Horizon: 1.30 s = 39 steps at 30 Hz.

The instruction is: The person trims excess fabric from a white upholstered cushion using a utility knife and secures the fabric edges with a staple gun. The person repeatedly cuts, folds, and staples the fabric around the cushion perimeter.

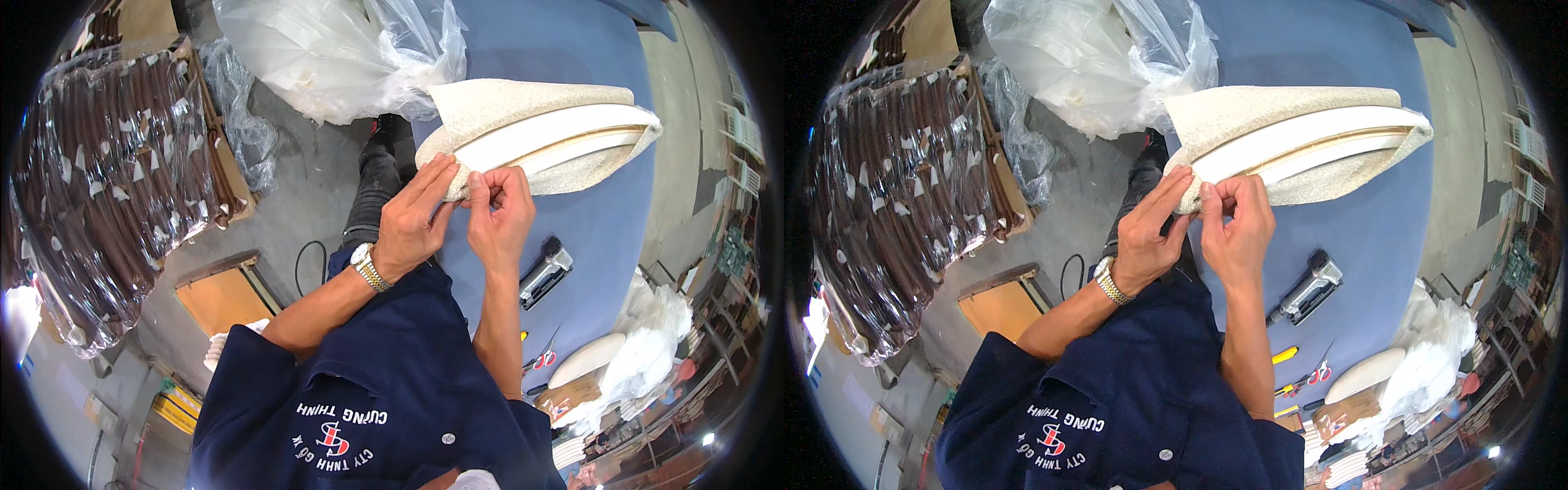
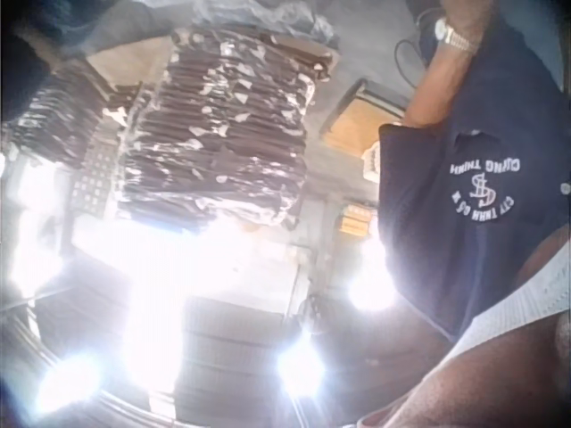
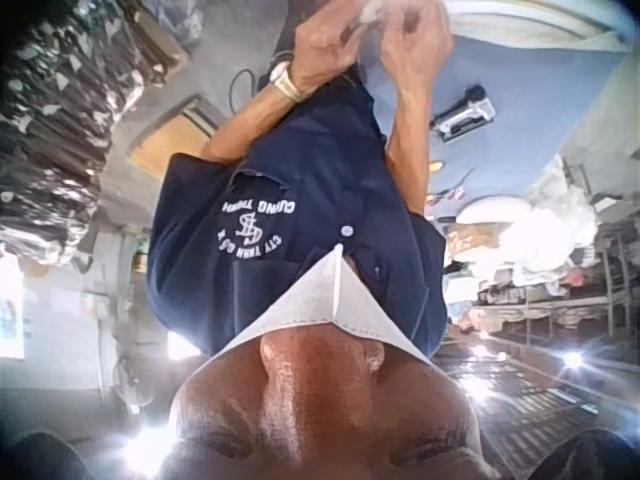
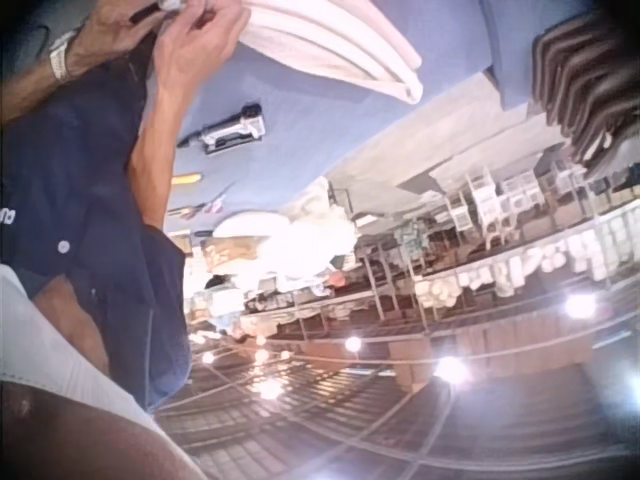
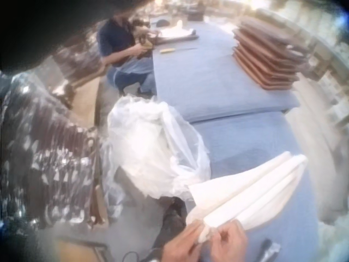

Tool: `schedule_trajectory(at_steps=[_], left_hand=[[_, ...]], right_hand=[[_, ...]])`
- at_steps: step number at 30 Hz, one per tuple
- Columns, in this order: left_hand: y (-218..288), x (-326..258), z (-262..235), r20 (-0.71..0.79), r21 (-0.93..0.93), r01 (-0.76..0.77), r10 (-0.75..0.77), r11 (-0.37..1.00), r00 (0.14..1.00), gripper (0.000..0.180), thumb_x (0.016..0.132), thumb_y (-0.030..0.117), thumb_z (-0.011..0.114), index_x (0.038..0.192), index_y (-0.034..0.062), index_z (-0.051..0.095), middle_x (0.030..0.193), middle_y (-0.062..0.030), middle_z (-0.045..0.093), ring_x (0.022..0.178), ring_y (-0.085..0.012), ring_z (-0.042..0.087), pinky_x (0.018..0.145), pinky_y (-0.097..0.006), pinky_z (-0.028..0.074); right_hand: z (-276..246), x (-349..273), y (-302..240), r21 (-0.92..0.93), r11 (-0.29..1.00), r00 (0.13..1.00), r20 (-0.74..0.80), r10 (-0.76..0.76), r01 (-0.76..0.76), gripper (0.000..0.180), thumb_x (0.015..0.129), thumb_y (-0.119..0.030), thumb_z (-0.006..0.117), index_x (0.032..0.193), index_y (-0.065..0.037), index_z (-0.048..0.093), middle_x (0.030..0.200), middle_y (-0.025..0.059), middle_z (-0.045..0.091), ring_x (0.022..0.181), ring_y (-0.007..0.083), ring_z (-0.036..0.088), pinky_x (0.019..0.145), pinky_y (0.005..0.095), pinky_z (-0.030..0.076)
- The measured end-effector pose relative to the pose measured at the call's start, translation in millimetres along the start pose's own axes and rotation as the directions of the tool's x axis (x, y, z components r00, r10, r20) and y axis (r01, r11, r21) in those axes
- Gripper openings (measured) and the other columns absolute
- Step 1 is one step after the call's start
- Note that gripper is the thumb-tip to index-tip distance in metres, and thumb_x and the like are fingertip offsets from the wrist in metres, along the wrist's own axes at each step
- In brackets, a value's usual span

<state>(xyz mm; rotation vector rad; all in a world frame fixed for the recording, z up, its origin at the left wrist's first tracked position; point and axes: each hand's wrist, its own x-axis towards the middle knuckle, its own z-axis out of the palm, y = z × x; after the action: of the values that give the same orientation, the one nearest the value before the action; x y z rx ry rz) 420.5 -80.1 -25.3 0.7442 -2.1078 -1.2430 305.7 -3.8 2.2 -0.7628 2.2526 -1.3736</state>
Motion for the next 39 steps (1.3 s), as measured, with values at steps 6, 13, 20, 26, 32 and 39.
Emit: schedule_trajectory(at_steps=[6,13,20,26,32,39], left_hand=[[16,33,-10,0.144,0.113,0.003,-0.020,0.994,0.989,0.062,0.080,-0.009,0.067,0.140,-0.0032,0.058,0.144,-0.0255,0.058,0.135,-0.0405,0.056,0.108,-0.044,0.052],[-36,8,-10,-0.003,-0.268,0.181,-0.188,0.946,0.982,0.067,0.087,0.010,0.078,0.147,0.0000,0.052,0.151,-0.0229,0.054,0.141,-0.0359,0.052,0.115,-0.042,0.045],[-56,-14,3,-0.042,-0.346,0.220,-0.250,0.912,0.967,0.066,0.090,0.016,0.080,0.149,0.0028,0.053,0.152,-0.0174,0.055,0.143,-0.0313,0.051,0.119,-0.040,0.041],[-42,12,2,-0.052,-0.298,0.165,-0.189,0.940,0.981,0.062,0.092,0.016,0.078,0.147,0.0012,0.054,0.148,-0.0197,0.058,0.141,-0.0332,0.053,0.116,-0.041,0.044],[-40,22,-22,0.042,-0.260,0.103,-0.096,0.960,0.995,0.057,0.089,0.016,0.079,0.141,0.0019,0.061,0.144,-0.0192,0.061,0.136,-0.0336,0.058,0.110,-0.040,0.051],[-28,46,-29,0.110,-0.118,-0.045,0.058,0.992,0.992,0.048,0.090,0.012,0.078,0.134,0.0004,0.065,0.136,-0.0182,0.067,0.128,-0.0326,0.064,0.104,-0.038,0.056]], right_hand=[[-2,28,-8,-0.082,0.994,0.994,0.082,-0.066,0.072,0.020,0.098,-0.010,0.071,0.086,-0.001,0.058,0.078,0.0073,0.055,0.061,0.0170,0.052,0.057,0.0327,0.047],[24,40,-10,0.017,0.999,0.996,0.077,-0.039,0.038,0.020,0.100,-0.008,0.068,0.087,0.001,0.057,0.080,0.0066,0.055,0.060,0.0128,0.057,0.054,0.0293,0.049],[23,39,-9,-0.057,0.998,0.994,0.109,-0.007,0.014,0.020,0.103,-0.010,0.065,0.091,0.004,0.057,0.090,0.0069,0.055,0.062,0.0119,0.063,0.055,0.0255,0.051],[24,46,-8,0.004,1.000,0.994,0.102,-0.030,0.030,0.019,0.103,-0.010,0.065,0.091,0.003,0.057,0.090,0.0068,0.055,0.063,0.0117,0.064,0.056,0.0245,0.051],[25,36,-9,0.014,1.000,0.996,0.091,-0.004,0.003,0.021,0.102,-0.010,0.067,0.089,0.002,0.057,0.086,0.0060,0.054,0.064,0.0110,0.062,0.057,0.0246,0.050],[19,34,4,-0.016,0.996,0.995,0.047,-0.084,0.085,0.019,0.097,-0.010,0.072,0.087,-0.003,0.058,0.079,0.0044,0.051,0.063,0.0129,0.052,0.056,0.0291,0.044]])
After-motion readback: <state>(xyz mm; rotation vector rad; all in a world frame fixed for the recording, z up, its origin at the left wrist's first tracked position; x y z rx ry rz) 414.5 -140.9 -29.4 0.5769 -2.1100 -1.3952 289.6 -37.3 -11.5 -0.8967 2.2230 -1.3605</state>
